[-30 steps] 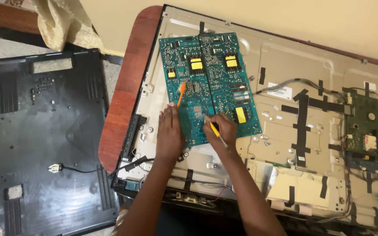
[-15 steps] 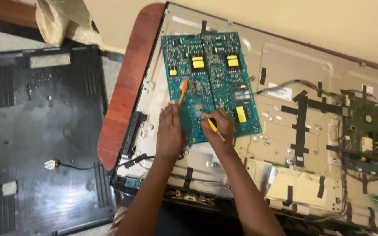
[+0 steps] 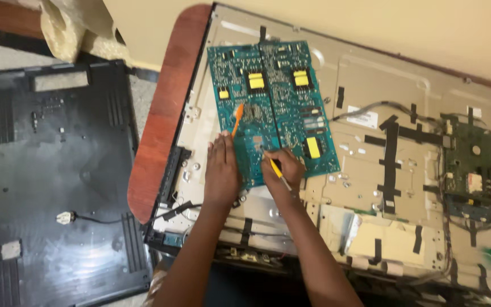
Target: The person uses a toothbrush and a screwdriver to clean a green circuit board placed on a table. The person scrubs the board surface with the toothbrush and uses the screwdriver to scrape or adjust components on the board.
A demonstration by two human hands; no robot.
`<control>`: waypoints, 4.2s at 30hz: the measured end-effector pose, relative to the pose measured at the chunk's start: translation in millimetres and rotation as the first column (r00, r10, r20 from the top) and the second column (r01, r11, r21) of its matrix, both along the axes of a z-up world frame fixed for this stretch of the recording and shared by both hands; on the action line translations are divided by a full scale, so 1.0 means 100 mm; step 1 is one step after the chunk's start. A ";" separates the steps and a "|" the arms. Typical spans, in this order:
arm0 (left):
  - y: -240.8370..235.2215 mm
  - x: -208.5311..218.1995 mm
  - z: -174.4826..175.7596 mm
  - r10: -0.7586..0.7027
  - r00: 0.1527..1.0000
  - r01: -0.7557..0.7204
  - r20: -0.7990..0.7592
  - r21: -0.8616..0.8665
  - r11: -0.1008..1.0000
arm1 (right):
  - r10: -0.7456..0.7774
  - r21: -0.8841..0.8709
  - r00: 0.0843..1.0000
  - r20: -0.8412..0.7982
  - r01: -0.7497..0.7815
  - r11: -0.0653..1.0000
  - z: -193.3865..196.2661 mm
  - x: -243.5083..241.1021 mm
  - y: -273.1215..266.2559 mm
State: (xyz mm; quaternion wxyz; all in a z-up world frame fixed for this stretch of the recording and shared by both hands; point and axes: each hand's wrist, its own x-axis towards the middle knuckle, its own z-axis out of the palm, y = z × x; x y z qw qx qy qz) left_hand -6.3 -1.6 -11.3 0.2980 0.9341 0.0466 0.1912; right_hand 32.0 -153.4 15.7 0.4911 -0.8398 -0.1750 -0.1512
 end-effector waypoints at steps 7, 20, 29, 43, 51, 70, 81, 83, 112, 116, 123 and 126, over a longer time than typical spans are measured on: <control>0.01 -0.02 0.02 0.008 1.000 -0.009 0.014 0.011 1.000 | -0.016 -0.033 0.996 0.091 0.019 0.999 -0.01 -0.07 0.02; 0.03 0.03 0.05 -0.008 1.000 0.008 0.016 -0.009 1.000 | 0.010 -0.024 1.000 0.021 -0.009 1.000 0.09 -0.09 0.08; 0.02 -0.04 0.03 -0.012 1.000 0.013 0.024 -0.015 1.000 | -0.070 -0.078 0.995 0.076 0.076 0.994 0.00 -0.12 0.17; 0.03 0.06 0.07 -0.023 1.000 0.023 0.004 -0.017 1.000 | -0.094 0.028 0.995 -0.031 0.095 0.995 -0.03 -0.09 0.18; 0.02 0.01 0.04 0.003 1.000 -0.003 -0.001 -0.015 1.000 | -0.100 -0.045 0.993 0.060 0.103 0.994 0.05 -0.09 0.20; 0.04 -0.03 0.18 0.020 0.998 -0.013 -0.065 0.111 0.994 | 0.008 -0.003 1.000 0.009 -0.008 1.000 -0.09 0.02 -0.02; -0.31 -0.38 0.24 0.144 0.971 -0.056 -0.188 0.410 0.910 | -0.028 0.076 0.992 0.122 0.019 0.997 -0.09 0.14 -0.21; -0.39 -0.41 0.19 0.108 0.973 -0.005 -0.205 0.449 0.894 | -0.003 0.103 0.994 0.107 -0.008 0.995 -0.04 0.14 -0.25; -0.53 -0.27 0.07 0.035 0.959 0.111 -0.279 0.492 0.863 | 0.064 0.177 0.993 0.095 -0.081 0.981 -0.03 0.08 -0.31; -0.58 -0.42 0.11 0.070 0.985 0.043 -0.158 0.616 0.787 | 0.009 0.182 0.998 0.061 -0.020 0.983 0.06 0.11 -0.27; -0.75 -0.10 0.24 0.122 0.942 0.068 -0.313 0.532 0.844 | 0.017 0.154 0.994 0.111 -0.034 0.987 -0.10 0.08 -0.32; -0.87 -0.32 0.23 0.123 0.966 0.042 -0.226 0.610 0.791 | -0.036 0.117 0.990 0.139 0.019 0.993 -0.16 0.20 -0.25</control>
